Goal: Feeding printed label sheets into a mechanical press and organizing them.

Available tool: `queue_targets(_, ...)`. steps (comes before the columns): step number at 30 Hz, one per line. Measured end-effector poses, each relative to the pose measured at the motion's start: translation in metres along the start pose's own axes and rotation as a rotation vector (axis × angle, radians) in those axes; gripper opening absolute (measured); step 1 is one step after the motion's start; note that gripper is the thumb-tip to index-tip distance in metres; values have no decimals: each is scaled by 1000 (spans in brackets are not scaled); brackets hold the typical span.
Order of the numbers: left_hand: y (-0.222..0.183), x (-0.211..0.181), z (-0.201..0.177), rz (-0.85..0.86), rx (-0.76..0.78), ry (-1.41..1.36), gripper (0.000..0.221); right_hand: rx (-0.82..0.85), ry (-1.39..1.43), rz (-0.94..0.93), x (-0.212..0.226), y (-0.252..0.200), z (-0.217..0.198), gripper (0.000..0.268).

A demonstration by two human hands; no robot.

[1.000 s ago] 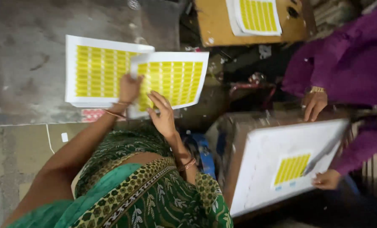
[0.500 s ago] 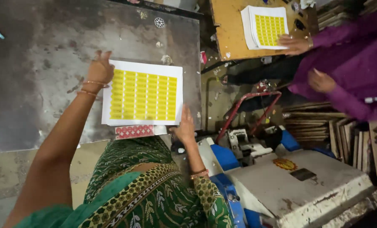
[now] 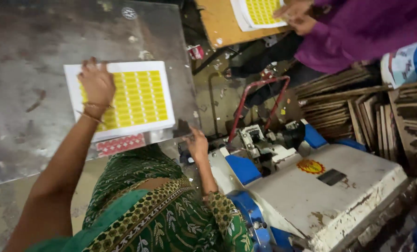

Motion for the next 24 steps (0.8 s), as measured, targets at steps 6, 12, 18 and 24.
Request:
queue_targets(6,-113,-215,44,253,475,-154,46,-348,748,523,-255,-118,-8,11)
queue_targets(12,-145,-312,50,303,580,-439,46,-560,473,488,-285,-189,-303,26)
queue_targets(18,-150,-351,56,221,578,-490,46,-560,225,376,-352,-125,-306,46)
queue_targets(24,-172,-354,63,245,591,-517,47,-572,-23,255,-397,-70,-271,74)
Point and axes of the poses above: each hand's wrist, its own y-axis towards the middle knuckle, its own z-axis out of the palm, x = y × z, the point moved 3 cm from there along y, towards the middle knuckle, and after that the axes turned 8 degrees about -y, right-handed, at the moved point
